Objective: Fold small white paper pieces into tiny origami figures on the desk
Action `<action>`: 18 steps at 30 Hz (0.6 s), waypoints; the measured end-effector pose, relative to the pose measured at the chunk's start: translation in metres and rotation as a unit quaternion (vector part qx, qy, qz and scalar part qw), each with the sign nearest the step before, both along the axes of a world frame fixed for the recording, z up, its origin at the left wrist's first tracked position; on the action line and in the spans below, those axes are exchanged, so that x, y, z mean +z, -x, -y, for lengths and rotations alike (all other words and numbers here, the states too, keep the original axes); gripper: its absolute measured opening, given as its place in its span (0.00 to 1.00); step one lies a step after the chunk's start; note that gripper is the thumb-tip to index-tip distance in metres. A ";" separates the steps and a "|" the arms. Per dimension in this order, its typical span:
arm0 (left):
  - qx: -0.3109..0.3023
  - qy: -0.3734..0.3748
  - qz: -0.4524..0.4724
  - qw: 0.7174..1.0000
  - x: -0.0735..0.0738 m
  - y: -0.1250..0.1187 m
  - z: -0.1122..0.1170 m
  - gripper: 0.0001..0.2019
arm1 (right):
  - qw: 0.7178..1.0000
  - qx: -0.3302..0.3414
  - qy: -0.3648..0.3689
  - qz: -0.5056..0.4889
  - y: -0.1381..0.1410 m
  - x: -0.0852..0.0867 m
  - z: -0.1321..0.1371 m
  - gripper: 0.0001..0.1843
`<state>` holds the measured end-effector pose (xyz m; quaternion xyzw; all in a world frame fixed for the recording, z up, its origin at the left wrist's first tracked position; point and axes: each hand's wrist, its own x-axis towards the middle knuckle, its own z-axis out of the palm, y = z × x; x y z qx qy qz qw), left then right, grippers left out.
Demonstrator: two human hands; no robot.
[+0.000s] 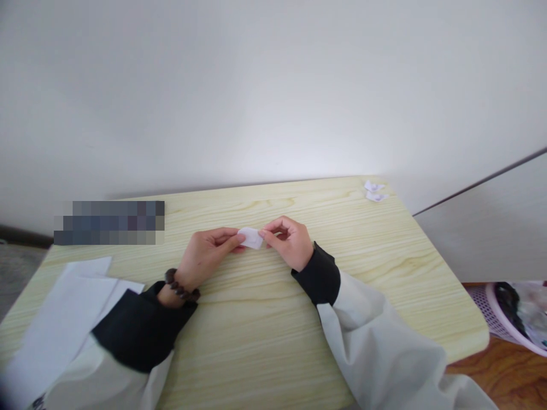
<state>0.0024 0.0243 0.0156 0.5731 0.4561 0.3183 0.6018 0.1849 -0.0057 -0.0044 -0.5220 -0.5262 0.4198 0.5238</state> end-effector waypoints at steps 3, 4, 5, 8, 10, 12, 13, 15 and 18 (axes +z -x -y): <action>0.016 0.008 0.001 1.000 0.000 -0.002 0.000 0.14 | 1.000 0.005 0.008 0.016 0.000 0.000 0.000 0.12; 0.016 0.009 0.001 1.000 -0.001 -0.002 0.000 0.14 | 1.000 0.005 0.013 0.025 0.000 0.000 -0.001 0.12; 0.013 0.007 0.002 1.000 -0.001 -0.002 0.000 0.14 | 0.999 0.004 0.014 0.040 0.000 0.000 -0.001 0.12; 0.007 -0.020 0.001 1.000 -0.004 -0.002 0.000 0.14 | 0.994 0.007 0.000 0.111 0.000 0.002 0.000 0.10; 0.004 -0.055 0.001 0.998 -0.006 -0.001 0.000 0.15 | 0.986 0.012 -0.026 0.167 -0.001 0.004 0.001 0.08; 0.001 -0.114 -0.014 0.993 -0.009 0.001 0.000 0.15 | 0.974 0.014 -0.060 0.219 -0.002 0.006 0.002 0.05; 0.006 -0.162 -0.038 0.986 -0.010 0.002 0.000 0.14 | 0.967 0.015 -0.079 0.241 -0.002 0.006 0.002 0.04; -0.005 -0.284 -0.117 0.952 -0.011 0.006 -0.003 0.11 | 0.953 0.013 -0.119 0.277 -0.004 0.007 0.002 0.02; -0.039 -0.456 -0.185 0.870 -0.012 0.012 -0.008 0.08 | 0.928 0.026 -0.176 0.327 -0.007 0.006 0.000 0.03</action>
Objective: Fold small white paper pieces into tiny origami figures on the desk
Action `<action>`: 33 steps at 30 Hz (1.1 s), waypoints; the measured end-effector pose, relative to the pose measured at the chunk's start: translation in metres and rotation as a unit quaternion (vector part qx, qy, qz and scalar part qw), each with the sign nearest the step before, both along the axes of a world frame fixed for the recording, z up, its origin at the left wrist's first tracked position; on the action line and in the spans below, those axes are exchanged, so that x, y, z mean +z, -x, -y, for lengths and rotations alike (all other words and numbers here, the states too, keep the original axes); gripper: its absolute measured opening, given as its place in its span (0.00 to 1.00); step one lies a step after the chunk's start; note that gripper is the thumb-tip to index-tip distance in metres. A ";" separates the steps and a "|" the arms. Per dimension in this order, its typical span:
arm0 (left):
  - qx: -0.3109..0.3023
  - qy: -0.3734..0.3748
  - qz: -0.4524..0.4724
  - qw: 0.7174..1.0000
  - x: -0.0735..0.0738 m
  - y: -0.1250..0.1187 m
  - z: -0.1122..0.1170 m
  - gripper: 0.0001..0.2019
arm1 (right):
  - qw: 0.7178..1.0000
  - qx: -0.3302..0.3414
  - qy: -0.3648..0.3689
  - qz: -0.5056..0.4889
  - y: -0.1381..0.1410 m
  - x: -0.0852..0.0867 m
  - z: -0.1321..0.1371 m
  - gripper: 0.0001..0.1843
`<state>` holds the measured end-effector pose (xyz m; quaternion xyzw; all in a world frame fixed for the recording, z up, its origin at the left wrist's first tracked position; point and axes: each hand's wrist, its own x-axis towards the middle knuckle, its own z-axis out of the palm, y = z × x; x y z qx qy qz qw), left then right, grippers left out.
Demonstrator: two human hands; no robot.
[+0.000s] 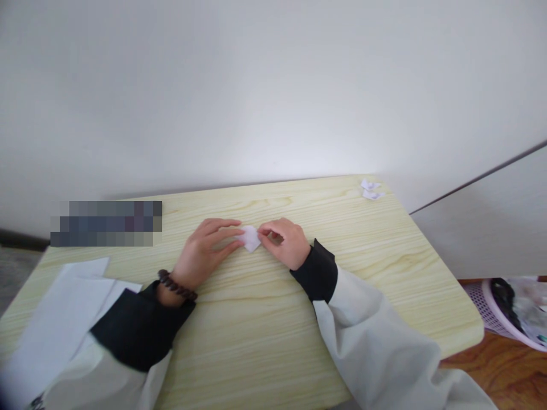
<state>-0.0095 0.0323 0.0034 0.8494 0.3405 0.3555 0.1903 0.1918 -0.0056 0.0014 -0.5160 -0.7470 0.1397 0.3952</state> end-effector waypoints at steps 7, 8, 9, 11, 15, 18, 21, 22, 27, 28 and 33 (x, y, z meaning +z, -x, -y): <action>-0.031 -0.127 -0.151 0.980 -0.002 0.002 0.000 0.09 | 0.995 0.044 -0.063 0.068 -0.005 -0.009 -0.002 0.06; -0.028 -0.128 -0.160 0.978 -0.002 0.001 0.001 0.09 | 0.994 0.047 -0.066 0.069 -0.005 -0.010 -0.002 0.07; -0.024 -0.127 -0.165 0.978 -0.001 0.000 0.003 0.09 | 0.994 0.050 -0.065 0.069 -0.005 -0.011 -0.002 0.07; -0.016 -0.127 -0.167 0.978 0.000 -0.001 0.005 0.09 | 0.995 0.053 -0.057 0.066 -0.006 -0.012 -0.003 0.07; 0.004 -0.126 -0.157 0.980 0.000 -0.003 0.006 0.07 | 0.997 0.049 -0.038 0.056 -0.008 -0.012 -0.003 0.07; 0.009 -0.118 -0.152 0.981 0.000 -0.001 0.005 0.07 | 0.995 0.075 -0.035 0.062 -0.010 -0.010 -0.004 0.07; 0.000 -0.113 -0.159 0.981 0.000 -0.001 0.006 0.08 | 0.990 0.110 -0.038 0.083 -0.012 -0.008 -0.005 0.08; -0.002 -0.114 -0.163 0.980 0.001 -0.001 0.007 0.09 | 0.988 0.114 -0.041 0.092 -0.012 -0.007 -0.005 0.09; 0.020 -0.101 -0.176 0.979 0.005 -0.004 0.012 0.07 | 0.983 0.114 -0.050 0.134 -0.011 -0.003 -0.006 0.10; 0.024 -0.095 -0.176 0.980 0.006 -0.005 0.013 0.06 | 0.984 0.110 -0.048 0.133 -0.011 -0.003 -0.006 0.10; 0.032 -0.075 -0.162 0.983 0.008 -0.007 0.016 0.06 | 0.992 0.089 -0.042 0.078 -0.009 -0.006 -0.004 0.08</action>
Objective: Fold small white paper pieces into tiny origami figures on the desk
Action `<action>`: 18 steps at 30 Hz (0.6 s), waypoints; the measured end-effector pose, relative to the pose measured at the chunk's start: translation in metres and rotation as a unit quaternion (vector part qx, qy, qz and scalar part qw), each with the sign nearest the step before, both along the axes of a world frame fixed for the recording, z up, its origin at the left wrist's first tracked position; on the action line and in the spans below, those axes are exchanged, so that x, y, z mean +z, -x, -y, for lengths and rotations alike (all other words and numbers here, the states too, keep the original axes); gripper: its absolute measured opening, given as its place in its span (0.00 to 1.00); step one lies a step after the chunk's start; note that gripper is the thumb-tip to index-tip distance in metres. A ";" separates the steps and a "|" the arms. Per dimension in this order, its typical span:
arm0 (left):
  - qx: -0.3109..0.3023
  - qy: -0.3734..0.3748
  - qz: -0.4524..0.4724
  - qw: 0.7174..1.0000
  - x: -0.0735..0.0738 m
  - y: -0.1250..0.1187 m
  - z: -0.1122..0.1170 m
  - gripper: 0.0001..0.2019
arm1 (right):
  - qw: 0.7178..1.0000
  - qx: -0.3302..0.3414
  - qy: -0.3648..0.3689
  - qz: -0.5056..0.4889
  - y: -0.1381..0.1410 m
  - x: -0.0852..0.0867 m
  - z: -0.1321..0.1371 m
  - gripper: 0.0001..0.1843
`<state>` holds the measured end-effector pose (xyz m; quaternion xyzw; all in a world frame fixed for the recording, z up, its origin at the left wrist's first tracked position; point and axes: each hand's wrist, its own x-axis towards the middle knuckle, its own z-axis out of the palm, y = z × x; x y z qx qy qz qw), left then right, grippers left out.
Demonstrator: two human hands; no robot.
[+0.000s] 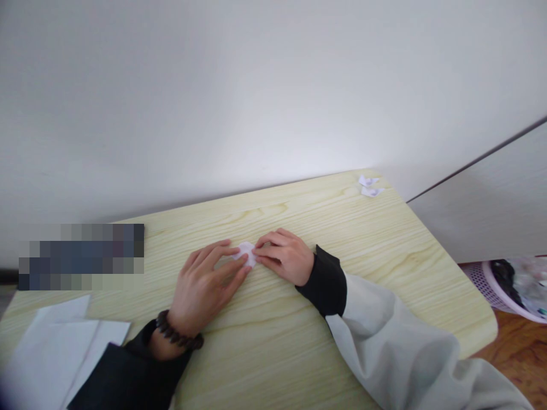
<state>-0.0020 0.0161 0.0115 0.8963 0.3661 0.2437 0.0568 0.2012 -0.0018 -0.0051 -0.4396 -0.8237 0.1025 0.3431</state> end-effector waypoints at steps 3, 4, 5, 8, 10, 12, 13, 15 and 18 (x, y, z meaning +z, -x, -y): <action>0.025 -0.003 0.020 0.999 -0.002 -0.003 0.002 0.05 | 1.000 0.008 0.004 -0.023 0.000 -0.001 0.000 0.08; 0.031 -0.001 0.023 0.999 -0.003 -0.004 0.002 0.04 | 1.000 0.011 0.008 -0.025 -0.001 -0.001 0.000 0.08; 0.036 0.001 0.025 0.999 -0.003 -0.005 0.003 0.04 | 1.000 0.013 0.013 -0.025 -0.001 -0.001 0.000 0.08; 0.033 0.009 0.023 0.999 -0.004 -0.005 0.002 0.04 | 0.999 0.015 0.027 -0.023 -0.002 0.000 -0.001 0.09; 0.016 0.013 0.024 1.000 -0.003 -0.002 0.000 0.05 | 0.999 0.013 0.032 -0.023 -0.003 -0.001 0.000 0.09; -0.004 0.016 0.024 1.000 -0.003 0.002 -0.003 0.09 | 0.999 0.012 0.031 -0.024 -0.003 -0.002 0.000 0.09; -0.010 0.016 0.022 1.000 -0.003 0.003 -0.003 0.10 | 0.999 0.013 0.029 -0.024 -0.004 -0.002 0.000 0.09; -0.018 0.016 0.019 1.000 -0.003 0.005 -0.005 0.10 | 0.999 0.013 0.022 -0.024 -0.004 -0.003 0.000 0.08; -0.024 0.013 0.017 0.999 -0.003 0.005 -0.005 0.09 | 1.000 0.009 0.013 -0.022 -0.004 -0.003 0.000 0.09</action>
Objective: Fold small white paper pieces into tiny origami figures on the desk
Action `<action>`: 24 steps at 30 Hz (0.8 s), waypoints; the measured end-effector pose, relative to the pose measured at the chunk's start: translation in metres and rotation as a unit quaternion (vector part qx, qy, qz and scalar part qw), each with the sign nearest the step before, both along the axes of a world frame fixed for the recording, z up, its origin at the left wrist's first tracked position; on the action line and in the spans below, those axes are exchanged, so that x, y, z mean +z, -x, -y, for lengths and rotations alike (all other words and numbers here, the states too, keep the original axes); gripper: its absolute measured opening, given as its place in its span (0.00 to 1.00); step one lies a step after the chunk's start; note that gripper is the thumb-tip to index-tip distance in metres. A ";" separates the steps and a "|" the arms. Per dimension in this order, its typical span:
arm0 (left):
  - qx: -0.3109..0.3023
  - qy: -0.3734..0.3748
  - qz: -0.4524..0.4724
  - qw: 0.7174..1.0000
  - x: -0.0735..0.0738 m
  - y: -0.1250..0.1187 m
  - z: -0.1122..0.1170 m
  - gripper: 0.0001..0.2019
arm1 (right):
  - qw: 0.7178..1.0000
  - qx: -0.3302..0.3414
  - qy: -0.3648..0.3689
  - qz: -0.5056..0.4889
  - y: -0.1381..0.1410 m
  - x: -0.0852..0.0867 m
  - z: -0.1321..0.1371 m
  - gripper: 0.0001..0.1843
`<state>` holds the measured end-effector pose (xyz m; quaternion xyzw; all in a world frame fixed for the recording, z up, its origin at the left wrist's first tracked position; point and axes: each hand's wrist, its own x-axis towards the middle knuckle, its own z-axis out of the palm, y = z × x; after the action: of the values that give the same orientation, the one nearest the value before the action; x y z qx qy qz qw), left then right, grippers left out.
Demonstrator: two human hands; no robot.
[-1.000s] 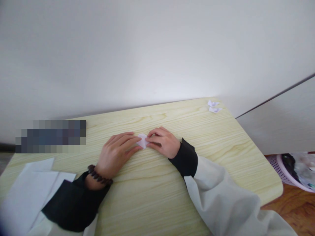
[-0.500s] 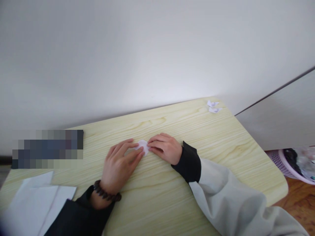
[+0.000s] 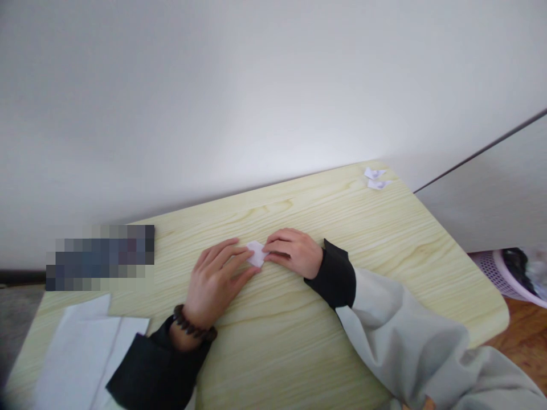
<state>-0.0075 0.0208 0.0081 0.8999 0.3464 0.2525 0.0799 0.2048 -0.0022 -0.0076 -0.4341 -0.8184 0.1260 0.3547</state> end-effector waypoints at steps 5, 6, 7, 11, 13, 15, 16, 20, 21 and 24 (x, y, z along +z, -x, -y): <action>-0.003 0.019 0.011 1.000 0.000 -0.001 0.000 0.09 | 1.000 -0.001 0.011 -0.008 0.000 0.001 0.000 0.09; 0.000 0.027 0.015 1.000 0.000 -0.001 0.000 0.10 | 1.000 -0.001 0.015 -0.009 0.000 0.001 0.000 0.09; 0.004 0.036 0.019 0.999 0.001 -0.001 0.000 0.10 | 1.000 0.000 0.018 -0.010 -0.001 0.001 0.000 0.09; 0.010 0.051 0.030 0.998 0.000 0.000 -0.001 0.10 | 1.000 0.001 0.022 -0.008 -0.001 0.001 0.000 0.09; 0.010 0.048 0.032 0.998 -0.001 0.000 -0.001 0.10 | 1.000 0.005 0.022 -0.010 -0.001 0.001 0.000 0.08; 0.011 0.041 0.035 0.998 -0.001 -0.001 0.000 0.09 | 1.000 0.015 0.023 -0.013 -0.002 0.002 0.000 0.08; 0.011 0.037 0.036 0.999 -0.002 -0.001 0.000 0.08 | 0.999 0.021 0.026 -0.013 -0.002 0.002 0.000 0.08; 0.008 0.018 0.038 0.999 -0.002 -0.001 0.002 0.07 | 0.999 0.040 0.025 -0.004 -0.003 0.002 0.000 0.08; 0.007 0.014 0.038 0.999 -0.001 -0.001 0.002 0.07 | 0.999 0.038 0.020 -0.005 -0.003 0.002 0.000 0.08; -0.004 0.006 0.033 0.999 -0.001 0.000 0.001 0.09 | 1.000 0.026 0.008 -0.009 -0.003 0.001 0.000 0.08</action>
<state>-0.0072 0.0198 0.0074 0.8918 0.3419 0.2799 0.0977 0.2073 -0.0022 -0.0063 -0.4145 -0.8253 0.1455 0.3548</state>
